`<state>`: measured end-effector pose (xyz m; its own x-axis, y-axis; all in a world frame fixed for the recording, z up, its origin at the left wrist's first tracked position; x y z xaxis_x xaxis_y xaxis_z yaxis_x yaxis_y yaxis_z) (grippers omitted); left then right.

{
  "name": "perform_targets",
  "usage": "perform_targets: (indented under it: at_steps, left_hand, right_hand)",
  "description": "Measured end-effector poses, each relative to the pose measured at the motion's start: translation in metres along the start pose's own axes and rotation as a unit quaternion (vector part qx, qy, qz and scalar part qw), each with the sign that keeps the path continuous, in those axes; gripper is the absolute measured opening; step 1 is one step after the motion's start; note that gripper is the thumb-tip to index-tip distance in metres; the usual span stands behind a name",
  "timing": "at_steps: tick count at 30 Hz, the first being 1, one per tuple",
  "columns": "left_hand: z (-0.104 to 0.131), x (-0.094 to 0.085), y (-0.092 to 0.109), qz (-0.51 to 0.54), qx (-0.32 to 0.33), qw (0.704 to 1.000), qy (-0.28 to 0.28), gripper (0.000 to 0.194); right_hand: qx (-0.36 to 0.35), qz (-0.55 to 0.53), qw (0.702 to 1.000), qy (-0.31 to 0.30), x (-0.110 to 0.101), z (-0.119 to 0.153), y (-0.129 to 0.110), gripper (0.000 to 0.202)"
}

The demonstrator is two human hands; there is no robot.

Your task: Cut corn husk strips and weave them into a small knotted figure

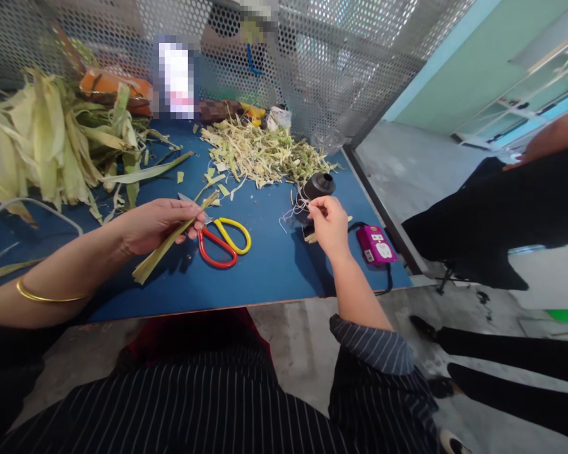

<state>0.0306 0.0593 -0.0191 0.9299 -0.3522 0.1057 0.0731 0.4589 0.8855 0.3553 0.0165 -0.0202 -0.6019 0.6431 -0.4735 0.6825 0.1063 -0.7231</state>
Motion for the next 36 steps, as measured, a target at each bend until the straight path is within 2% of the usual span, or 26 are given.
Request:
perform_targets:
  at_steps: [3, 6, 11, 14, 17, 21, 24, 28, 31, 36]
  left_hand:
    - [0.0, 0.0, 0.001, -0.004, 0.002, 1.0, 0.002, 0.02]
    - [0.001, 0.0, 0.002, -0.003, 0.008, 1.0, 0.004, 0.02]
    - [0.002, 0.0, 0.002, -0.002, 0.003, 1.0, 0.005, 0.018]
    - [0.002, 0.0, 0.001, -0.007, 0.003, 1.0, 0.006, 0.017]
    - [0.001, -0.001, 0.0, -0.008, 0.0, 1.0, 0.014, 0.017]
    - [0.001, 0.0, 0.0, -0.006, -0.008, 1.0, 0.023, 0.017]
    - [0.001, 0.002, 0.001, 0.002, -0.008, 1.0, 0.015, 0.016]
    - [-0.001, 0.003, 0.0, 0.009, -0.013, 1.0, 0.008, 0.015]
    - [-0.002, 0.002, -0.001, 0.016, -0.016, 1.0, 0.009, 0.014]
    - [-0.006, 0.002, -0.002, 0.021, -0.015, 1.0, 0.007, 0.014]
  right_hand:
    - [0.038, -0.031, 0.998, 0.025, -0.003, 0.001, 0.002, 0.013]
    - [0.02, -0.044, 0.998, 0.035, -0.009, 0.004, -0.008, 0.012]
    - [-0.117, -0.001, 0.992, 0.048, -0.013, 0.022, -0.049, 0.01]
    - [-0.216, 0.038, 0.976, -0.006, 0.004, 0.043, -0.072, 0.013]
    - [-0.257, 0.064, 0.963, -0.041, 0.023, 0.06, -0.081, 0.013]
    - [-0.195, 0.026, 0.981, 0.001, 0.022, 0.055, -0.077, 0.014]
    - [-0.094, -0.05, 0.994, 0.033, 0.013, 0.034, -0.066, 0.017]
    - [0.031, -0.149, 0.987, 0.048, 0.008, 0.003, -0.049, 0.023]
    - [0.041, -0.173, 0.983, 0.055, 0.004, -0.016, -0.051, 0.025]
    - [-0.015, -0.215, 0.971, 0.104, -0.009, -0.047, -0.071, 0.02]
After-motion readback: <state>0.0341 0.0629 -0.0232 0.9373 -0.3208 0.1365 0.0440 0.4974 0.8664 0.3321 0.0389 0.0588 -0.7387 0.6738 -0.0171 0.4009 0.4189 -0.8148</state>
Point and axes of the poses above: each hand's wrist, its own z-axis away from the middle knuckle, its own x-axis out of the palm, y = z × x, the point moved 5 cm from there along -z, towards the middle knuckle, and after that the axes turned 11 degrees about y, right-handed, at the moved point
